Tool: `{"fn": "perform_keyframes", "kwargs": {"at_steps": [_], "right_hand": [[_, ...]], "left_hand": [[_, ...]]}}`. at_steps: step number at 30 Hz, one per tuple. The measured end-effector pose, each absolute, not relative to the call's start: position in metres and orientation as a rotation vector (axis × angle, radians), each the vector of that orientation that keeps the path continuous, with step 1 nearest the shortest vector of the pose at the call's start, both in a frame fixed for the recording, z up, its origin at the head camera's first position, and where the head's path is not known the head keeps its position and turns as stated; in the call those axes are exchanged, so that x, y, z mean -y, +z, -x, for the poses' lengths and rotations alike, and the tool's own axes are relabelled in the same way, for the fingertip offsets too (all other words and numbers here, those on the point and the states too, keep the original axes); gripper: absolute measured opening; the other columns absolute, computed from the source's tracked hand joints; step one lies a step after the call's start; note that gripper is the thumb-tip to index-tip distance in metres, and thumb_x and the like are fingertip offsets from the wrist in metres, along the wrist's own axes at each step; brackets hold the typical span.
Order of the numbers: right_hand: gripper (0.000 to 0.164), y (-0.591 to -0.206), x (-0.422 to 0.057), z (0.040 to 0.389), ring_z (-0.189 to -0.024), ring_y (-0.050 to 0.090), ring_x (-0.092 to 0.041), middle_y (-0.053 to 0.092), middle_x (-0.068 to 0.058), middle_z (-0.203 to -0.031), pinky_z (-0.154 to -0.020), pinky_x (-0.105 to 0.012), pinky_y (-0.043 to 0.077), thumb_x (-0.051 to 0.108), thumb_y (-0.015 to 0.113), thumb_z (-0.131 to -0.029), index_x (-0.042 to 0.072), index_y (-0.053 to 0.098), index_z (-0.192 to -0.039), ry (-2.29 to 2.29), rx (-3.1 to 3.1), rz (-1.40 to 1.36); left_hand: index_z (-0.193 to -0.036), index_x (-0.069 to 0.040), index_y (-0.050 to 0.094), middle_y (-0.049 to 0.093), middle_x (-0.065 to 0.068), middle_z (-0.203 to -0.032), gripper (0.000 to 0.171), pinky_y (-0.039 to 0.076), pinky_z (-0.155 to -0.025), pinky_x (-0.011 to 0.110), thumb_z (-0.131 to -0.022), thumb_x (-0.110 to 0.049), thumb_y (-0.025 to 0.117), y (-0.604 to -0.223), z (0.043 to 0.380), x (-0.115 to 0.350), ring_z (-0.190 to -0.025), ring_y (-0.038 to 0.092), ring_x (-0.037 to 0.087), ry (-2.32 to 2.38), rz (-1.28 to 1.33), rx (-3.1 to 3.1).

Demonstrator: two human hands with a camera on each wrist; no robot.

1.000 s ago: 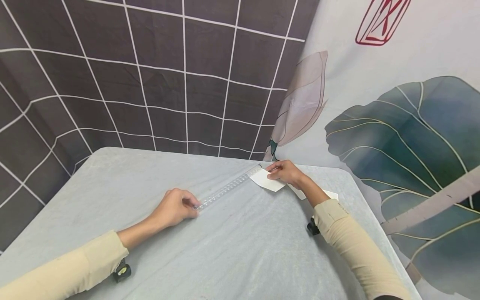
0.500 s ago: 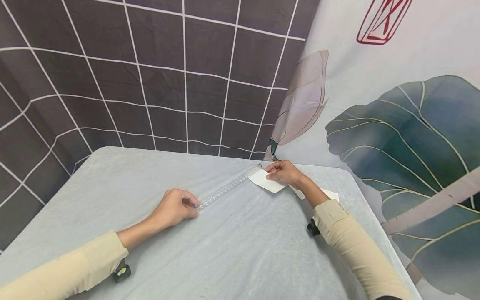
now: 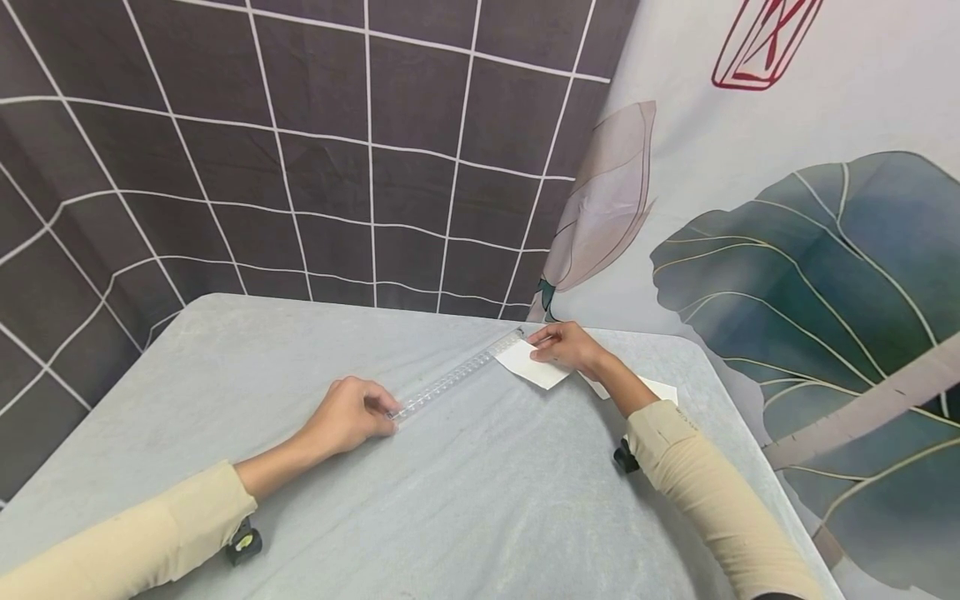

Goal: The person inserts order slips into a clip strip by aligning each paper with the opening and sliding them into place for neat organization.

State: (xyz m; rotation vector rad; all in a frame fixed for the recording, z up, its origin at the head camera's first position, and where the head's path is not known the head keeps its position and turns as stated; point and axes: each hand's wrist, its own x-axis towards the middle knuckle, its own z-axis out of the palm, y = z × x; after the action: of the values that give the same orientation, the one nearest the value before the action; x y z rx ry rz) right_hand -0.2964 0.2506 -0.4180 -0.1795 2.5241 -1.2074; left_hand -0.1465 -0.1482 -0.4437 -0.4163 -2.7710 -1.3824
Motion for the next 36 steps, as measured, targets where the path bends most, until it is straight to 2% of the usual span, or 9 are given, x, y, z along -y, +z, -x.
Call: {"fn": "perform_keyframes", "kwargs": {"at_steps": [3,8,10,14,20,28,32,36], "right_hand": [[0.041,-0.418,-0.25,0.295,-0.103,0.07,-0.015,0.08,-0.014,-0.118,-0.086,-0.02,0.053,0.008,0.084,-0.1,-0.005,0.074,-0.138,-1.201,-2.526,0.18],[0.041,-0.418,-0.249,0.295,-0.102,0.069,-0.014,0.08,-0.012,-0.116,-0.086,-0.02,0.053,0.008,0.084,-0.1,-0.004,0.074,-0.138,-1.199,-2.523,0.168],[0.041,-0.418,-0.249,0.294,-0.1,0.068,-0.013,0.08,-0.01,-0.114,-0.086,-0.02,0.053,0.008,0.084,-0.099,-0.004,0.074,-0.137,-1.199,-2.522,0.162],[0.041,-0.418,-0.249,0.293,-0.098,0.066,-0.012,0.08,-0.007,-0.112,-0.085,-0.02,0.053,0.008,0.084,-0.099,-0.005,0.074,-0.137,-1.208,-2.512,0.168],[0.041,-0.418,-0.247,0.293,-0.099,0.067,-0.012,0.081,-0.013,-0.116,-0.084,-0.019,0.051,0.009,0.084,-0.099,-0.005,0.074,-0.137,-1.208,-2.518,0.173],[0.04,-0.418,-0.244,0.292,-0.098,0.067,-0.012,0.079,-0.006,-0.11,-0.084,-0.019,0.052,0.01,0.085,-0.098,-0.002,0.076,-0.135,-1.2,-2.517,0.168],[0.039,-0.418,-0.243,0.291,-0.099,0.067,-0.013,0.079,-0.005,-0.11,-0.085,-0.02,0.051,0.011,0.085,-0.098,-0.001,0.077,-0.135,-1.191,-2.524,0.162],[0.04,-0.419,-0.243,0.292,-0.096,0.066,-0.012,0.08,-0.005,-0.108,-0.084,-0.02,0.051,0.012,0.086,-0.098,-0.001,0.077,-0.134,-1.185,-2.53,0.159]], "left_hand": [[-0.093,-0.011,0.088,0.084,0.001,-0.087,0.02,0.06,-0.073,0.028,-0.074,-0.008,0.093,-0.451,0.151,0.151,-0.08,0.074,0.011,-1.361,0.421,2.775],[-0.092,-0.023,0.089,0.083,-0.01,-0.086,0.022,0.06,-0.075,0.024,-0.073,-0.015,0.097,-0.477,0.166,0.158,-0.081,0.074,0.005,-1.316,0.406,2.798],[-0.091,-0.022,0.088,0.083,-0.009,-0.086,0.022,0.059,-0.074,0.025,-0.073,-0.014,0.097,-0.477,0.166,0.157,-0.081,0.074,0.005,-1.325,0.413,2.789],[-0.094,-0.013,0.088,0.084,-0.001,-0.088,0.022,0.06,-0.074,0.029,-0.074,-0.009,0.095,-0.456,0.154,0.151,-0.081,0.074,0.01,-1.36,0.425,2.787],[-0.091,-0.027,0.088,0.082,-0.015,-0.086,0.024,0.059,-0.075,0.024,-0.073,-0.016,0.097,-0.484,0.171,0.159,-0.082,0.073,0.001,-1.306,0.401,2.81],[-0.095,-0.008,0.088,0.085,0.003,-0.09,0.021,0.06,-0.076,0.028,-0.075,-0.007,0.094,-0.435,0.143,0.146,-0.084,0.075,0.013,-1.369,0.4,2.804],[-0.094,-0.01,0.088,0.085,0.002,-0.089,0.021,0.059,-0.076,0.027,-0.074,-0.007,0.094,-0.441,0.146,0.148,-0.083,0.075,0.012,-1.367,0.409,2.786],[-0.092,-0.017,0.089,0.084,-0.006,-0.085,0.021,0.058,-0.073,0.024,-0.072,-0.013,0.095,-0.466,0.159,0.155,-0.081,0.074,0.008,-1.342,0.438,2.749]]}}
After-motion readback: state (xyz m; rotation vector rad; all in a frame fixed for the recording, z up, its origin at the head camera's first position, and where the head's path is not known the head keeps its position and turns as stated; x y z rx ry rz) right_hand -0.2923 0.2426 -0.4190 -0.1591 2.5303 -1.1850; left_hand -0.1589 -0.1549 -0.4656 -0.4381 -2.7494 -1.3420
